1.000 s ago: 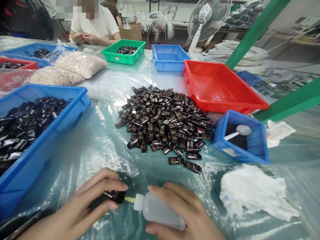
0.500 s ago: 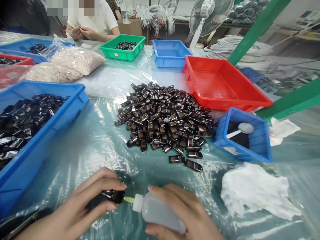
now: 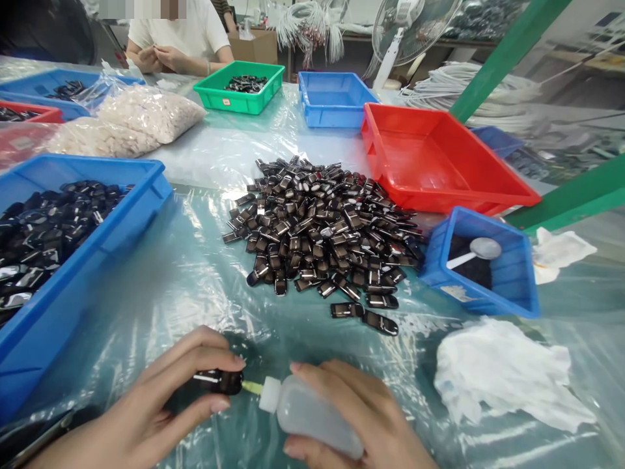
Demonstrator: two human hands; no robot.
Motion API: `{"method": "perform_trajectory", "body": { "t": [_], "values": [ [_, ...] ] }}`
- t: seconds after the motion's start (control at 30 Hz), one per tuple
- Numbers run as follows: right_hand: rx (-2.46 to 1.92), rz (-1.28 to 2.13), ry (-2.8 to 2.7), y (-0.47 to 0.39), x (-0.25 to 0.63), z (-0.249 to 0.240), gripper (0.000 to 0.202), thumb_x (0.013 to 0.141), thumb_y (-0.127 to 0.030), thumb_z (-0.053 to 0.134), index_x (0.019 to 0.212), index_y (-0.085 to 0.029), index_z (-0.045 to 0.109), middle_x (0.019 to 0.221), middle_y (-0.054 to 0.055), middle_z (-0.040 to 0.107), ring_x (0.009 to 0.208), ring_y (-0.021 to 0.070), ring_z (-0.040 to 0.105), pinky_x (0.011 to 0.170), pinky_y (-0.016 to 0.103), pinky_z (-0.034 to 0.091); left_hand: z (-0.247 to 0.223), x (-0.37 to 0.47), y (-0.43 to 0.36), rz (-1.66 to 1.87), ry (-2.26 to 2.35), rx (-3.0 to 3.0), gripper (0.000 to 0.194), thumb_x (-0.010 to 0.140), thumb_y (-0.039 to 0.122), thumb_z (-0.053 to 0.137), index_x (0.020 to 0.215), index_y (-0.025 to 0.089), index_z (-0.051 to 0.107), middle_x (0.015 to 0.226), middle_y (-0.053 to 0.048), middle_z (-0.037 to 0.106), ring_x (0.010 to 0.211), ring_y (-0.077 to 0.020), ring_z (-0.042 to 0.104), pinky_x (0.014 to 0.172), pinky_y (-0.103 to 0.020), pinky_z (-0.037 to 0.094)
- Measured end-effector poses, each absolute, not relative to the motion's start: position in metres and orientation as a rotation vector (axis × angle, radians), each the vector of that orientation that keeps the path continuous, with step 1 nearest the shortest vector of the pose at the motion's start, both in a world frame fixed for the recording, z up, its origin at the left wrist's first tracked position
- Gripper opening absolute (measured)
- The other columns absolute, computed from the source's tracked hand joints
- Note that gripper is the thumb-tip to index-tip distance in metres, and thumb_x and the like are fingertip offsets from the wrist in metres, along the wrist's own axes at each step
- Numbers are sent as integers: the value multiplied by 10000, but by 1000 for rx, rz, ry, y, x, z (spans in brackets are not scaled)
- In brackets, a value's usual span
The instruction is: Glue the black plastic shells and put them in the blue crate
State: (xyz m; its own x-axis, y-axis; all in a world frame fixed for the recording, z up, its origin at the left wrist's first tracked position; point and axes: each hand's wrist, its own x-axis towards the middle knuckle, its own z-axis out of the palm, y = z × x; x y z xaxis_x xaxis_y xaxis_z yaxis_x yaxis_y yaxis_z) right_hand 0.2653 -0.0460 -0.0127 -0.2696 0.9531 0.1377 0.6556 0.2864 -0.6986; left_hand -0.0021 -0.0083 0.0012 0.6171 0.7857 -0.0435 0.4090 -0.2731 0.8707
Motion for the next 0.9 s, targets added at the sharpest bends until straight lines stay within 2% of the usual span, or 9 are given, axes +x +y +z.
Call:
{"method": "perform_trajectory", "body": {
  "t": [0.2,0.37,0.57,0.67,0.8,0.9],
  "values": [
    [-1341,575,-2054,-49,268,-25,425,780,-435,703,1196,-395,626,981,21,739,810,225,742,675,278,624,1,2,-7,549,972,1923,240,950,203,531,1180,271,543,1009,-34,632,916,-198,615,777,-272,496],
    [-1295,534,-2113,-46,268,-24,429,803,-412,684,1221,-357,601,988,30,730,824,215,738,683,260,619,-2,1,-8,483,991,1889,218,960,210,508,1141,294,596,956,-8,694,816,-185,644,723,-276,494],
    [-1286,514,-2082,-44,267,-25,428,814,-411,664,1228,-351,578,975,33,727,824,226,732,692,290,625,0,-2,-13,441,1104,1720,293,975,300,459,1244,345,567,1143,-40,594,1046,-235,580,881,-325,487],
    [-1269,528,-2111,-45,268,-25,423,830,-411,651,1241,-353,568,992,42,719,832,229,731,676,286,628,2,-3,-10,423,1008,1745,331,1001,263,386,1289,360,518,1154,-33,558,1045,-211,574,889,-298,478],
    [-1282,498,-2151,-45,270,-24,430,850,-455,620,1262,-357,553,1023,49,706,854,227,729,664,271,630,2,-4,-6,340,1004,1765,368,1006,263,407,1337,424,420,1236,-3,503,1138,-196,525,960,-281,430],
    [-1279,489,-2161,-45,271,-23,421,860,-475,602,1261,-359,548,1009,43,706,848,219,730,673,263,629,1,-5,-6,327,986,1759,346,1011,258,394,1320,412,422,1235,-3,497,1140,-192,519,959,-277,423]
  ]
}}
